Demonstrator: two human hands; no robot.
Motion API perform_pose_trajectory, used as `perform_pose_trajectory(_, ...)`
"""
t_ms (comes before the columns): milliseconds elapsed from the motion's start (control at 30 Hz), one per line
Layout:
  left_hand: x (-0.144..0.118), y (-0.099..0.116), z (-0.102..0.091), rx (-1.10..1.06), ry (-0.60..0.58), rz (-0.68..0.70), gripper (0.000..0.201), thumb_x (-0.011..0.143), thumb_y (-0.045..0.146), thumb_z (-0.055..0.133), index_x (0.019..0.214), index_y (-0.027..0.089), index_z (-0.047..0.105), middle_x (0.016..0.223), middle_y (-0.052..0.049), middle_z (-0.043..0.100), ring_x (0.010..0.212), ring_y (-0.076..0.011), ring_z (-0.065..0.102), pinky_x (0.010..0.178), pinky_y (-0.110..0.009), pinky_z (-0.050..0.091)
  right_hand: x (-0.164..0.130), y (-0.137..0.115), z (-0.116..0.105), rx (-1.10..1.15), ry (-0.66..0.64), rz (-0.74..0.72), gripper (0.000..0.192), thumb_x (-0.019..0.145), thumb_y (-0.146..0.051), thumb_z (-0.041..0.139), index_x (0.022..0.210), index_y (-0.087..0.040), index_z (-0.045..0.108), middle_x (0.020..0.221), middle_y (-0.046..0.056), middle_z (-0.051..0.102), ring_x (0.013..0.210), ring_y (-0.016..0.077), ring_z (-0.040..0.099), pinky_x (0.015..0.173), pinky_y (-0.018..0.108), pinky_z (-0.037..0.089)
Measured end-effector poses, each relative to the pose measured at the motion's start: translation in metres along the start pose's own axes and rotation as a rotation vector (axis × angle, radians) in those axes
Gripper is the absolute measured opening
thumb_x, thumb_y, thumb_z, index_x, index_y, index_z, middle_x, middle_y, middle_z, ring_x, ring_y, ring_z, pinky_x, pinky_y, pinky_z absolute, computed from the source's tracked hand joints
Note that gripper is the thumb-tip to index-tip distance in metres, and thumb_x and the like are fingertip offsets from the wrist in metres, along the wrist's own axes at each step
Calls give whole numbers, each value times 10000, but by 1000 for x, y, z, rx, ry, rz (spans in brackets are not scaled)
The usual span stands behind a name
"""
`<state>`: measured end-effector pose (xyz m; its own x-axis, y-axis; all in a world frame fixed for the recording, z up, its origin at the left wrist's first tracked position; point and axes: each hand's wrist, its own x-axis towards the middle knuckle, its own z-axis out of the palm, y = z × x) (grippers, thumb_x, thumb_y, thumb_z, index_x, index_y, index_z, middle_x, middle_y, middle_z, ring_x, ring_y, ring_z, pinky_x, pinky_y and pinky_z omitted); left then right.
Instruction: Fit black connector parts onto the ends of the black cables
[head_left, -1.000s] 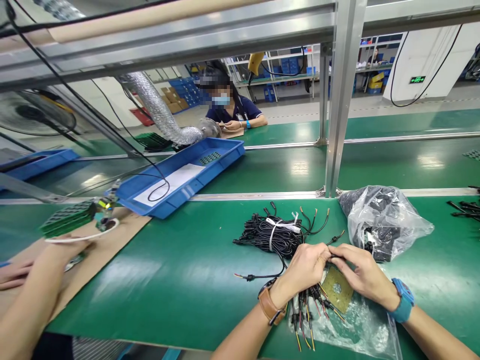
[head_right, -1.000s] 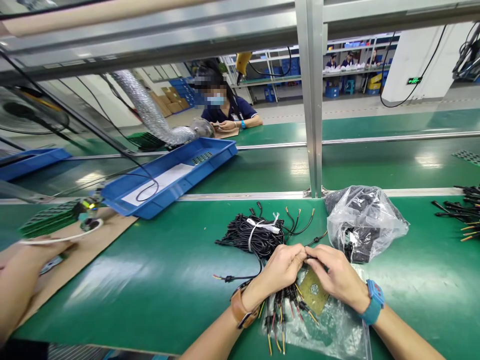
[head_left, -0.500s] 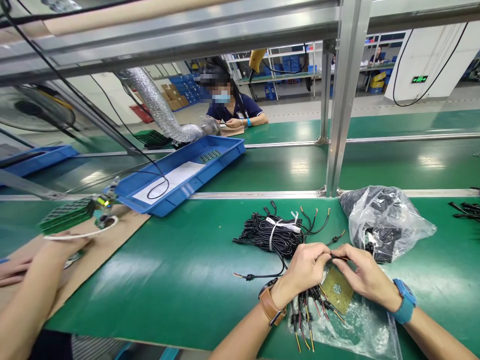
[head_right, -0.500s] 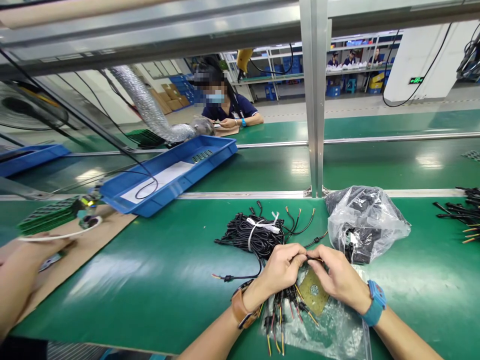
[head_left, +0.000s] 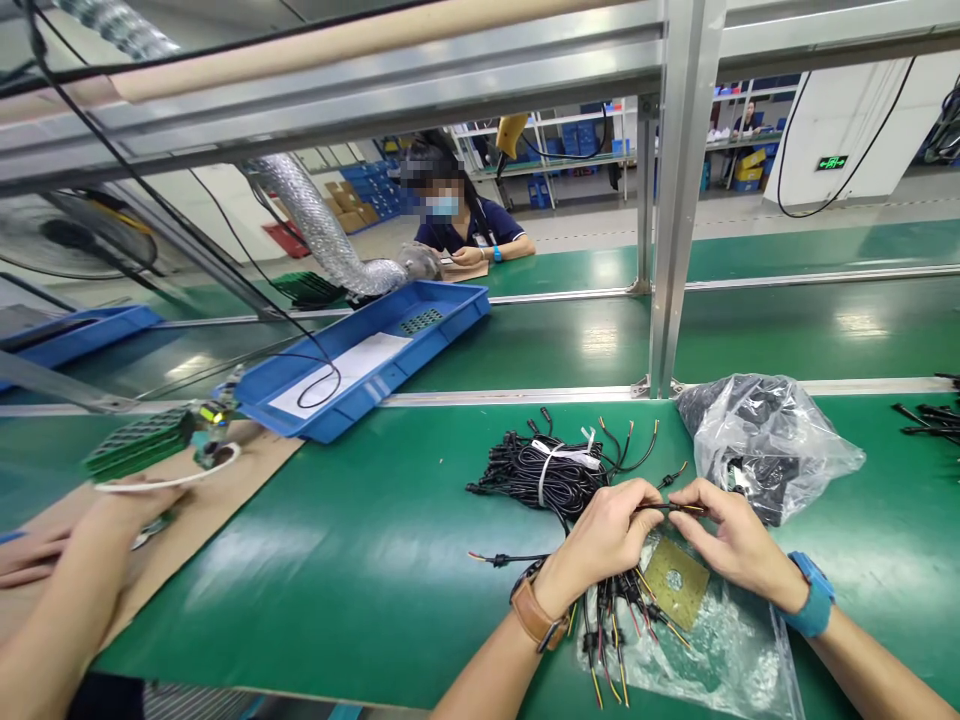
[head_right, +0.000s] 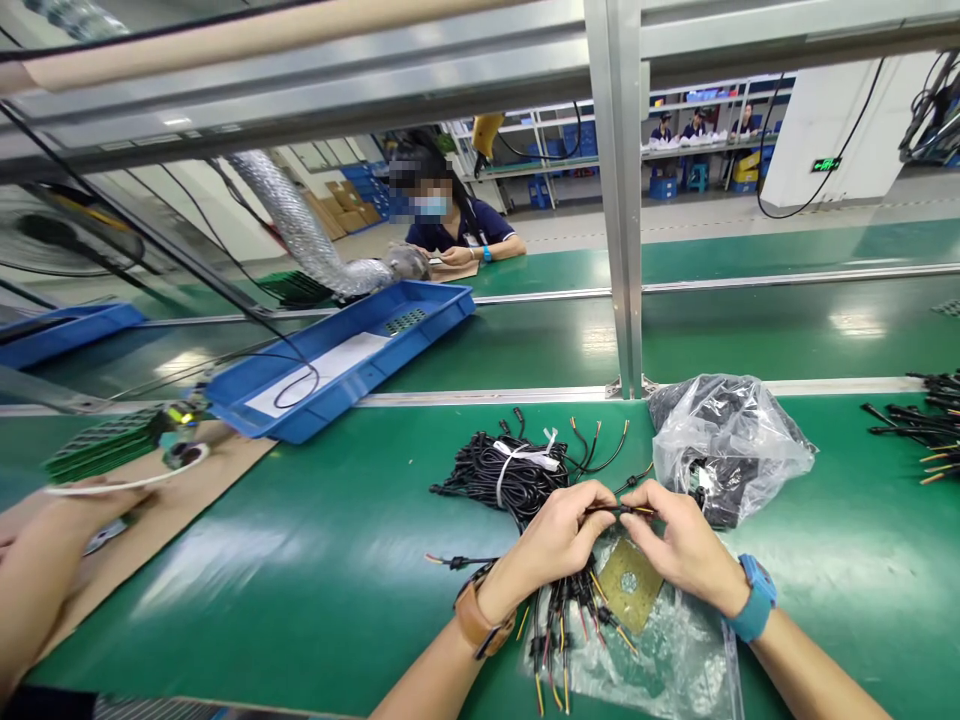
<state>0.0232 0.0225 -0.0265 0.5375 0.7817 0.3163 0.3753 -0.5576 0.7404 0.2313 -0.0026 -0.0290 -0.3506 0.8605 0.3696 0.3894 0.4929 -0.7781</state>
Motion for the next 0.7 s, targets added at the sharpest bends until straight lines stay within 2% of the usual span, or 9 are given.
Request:
perform_pose_trajectory(67,0,-2,4,-16,43,-17,117,936,168,549,842,176,619,762,-20,666,687,-146,597,662,-245,426,0,2,0,3,9,9,102,1000,-281,570,995,-199,629,842,35,707,732,174,678,673,269,555)
perform_pose_trajectory(267,-4,-9,14,-69,135,-42,155,884,133,552,744,171,606,673,0,623,593,-119,529,588,-235,367,-3,4,8,35,-29,-15,105,1009,-268,546,993,-200,624,874,52,720,776,186,688,701,280,545)
perform_pose_trajectory(500,-5,-5,13,-54,143,-35,162,868,116,538,720,175,572,650,7,596,576,-116,508,570,-235,353,-7,8,17,33,-11,-34,101,1015,-255,545,1019,-203,632,899,52,731,798,188,707,724,286,557)
perform_pose_trajectory(700,-7,-10,18,-2,96,-55,191,856,98,528,686,181,559,641,5,591,592,-126,533,587,-243,383,-7,11,20,5,-7,-42,142,1029,-276,524,1003,-201,642,901,65,742,789,196,716,722,297,579)
